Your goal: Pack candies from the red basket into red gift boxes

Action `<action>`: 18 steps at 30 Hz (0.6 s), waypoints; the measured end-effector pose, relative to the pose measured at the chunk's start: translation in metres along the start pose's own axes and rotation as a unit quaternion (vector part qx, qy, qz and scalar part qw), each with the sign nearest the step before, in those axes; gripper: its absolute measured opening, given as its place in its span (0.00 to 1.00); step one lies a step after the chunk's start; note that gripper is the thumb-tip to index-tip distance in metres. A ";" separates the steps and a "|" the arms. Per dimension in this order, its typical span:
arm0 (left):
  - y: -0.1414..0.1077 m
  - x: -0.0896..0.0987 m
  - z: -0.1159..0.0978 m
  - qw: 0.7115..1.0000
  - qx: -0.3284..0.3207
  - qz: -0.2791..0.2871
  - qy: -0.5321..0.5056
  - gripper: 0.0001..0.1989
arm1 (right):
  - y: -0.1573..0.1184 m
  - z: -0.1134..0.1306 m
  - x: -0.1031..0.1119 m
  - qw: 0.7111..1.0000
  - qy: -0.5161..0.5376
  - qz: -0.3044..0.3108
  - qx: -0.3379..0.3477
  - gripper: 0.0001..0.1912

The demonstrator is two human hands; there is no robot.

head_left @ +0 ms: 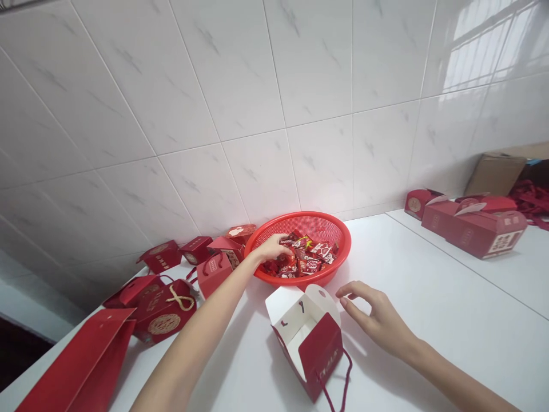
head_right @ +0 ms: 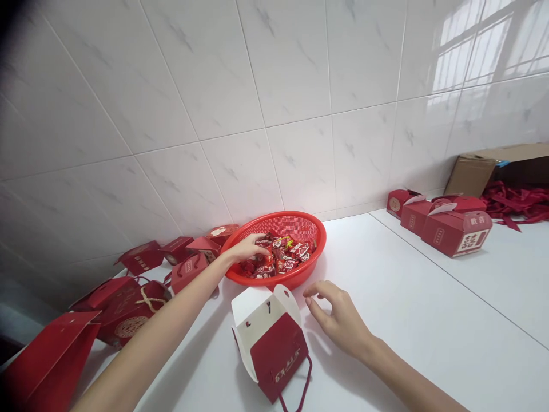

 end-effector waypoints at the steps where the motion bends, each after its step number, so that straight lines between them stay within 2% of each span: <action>1: 0.000 -0.001 -0.003 1.000 -0.004 0.004 -0.006 0.23 | 0.000 0.001 0.000 1.000 -0.002 -0.001 0.003 0.12; 11: 0.010 -0.018 -0.037 0.998 -0.041 0.034 -0.015 0.22 | 0.000 -0.002 -0.003 1.000 -0.007 0.011 -0.006 0.12; 16: 0.021 -0.042 -0.049 0.996 -0.061 0.044 0.055 0.16 | -0.002 -0.003 -0.006 1.000 -0.012 0.019 -0.002 0.11; 18: 0.025 -0.055 -0.055 0.991 -0.082 0.054 0.089 0.18 | -0.003 -0.003 -0.006 1.000 -0.017 0.020 -0.002 0.11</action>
Point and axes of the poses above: each hand's wrist, its own y-axis towards the middle knuckle, its own x-axis out of the back of the hand, z = x × y, the point moved 7 cm from there along y, towards the middle knuckle, and after that the axes turned 4 degrees about -z, right-handed, at the moved point
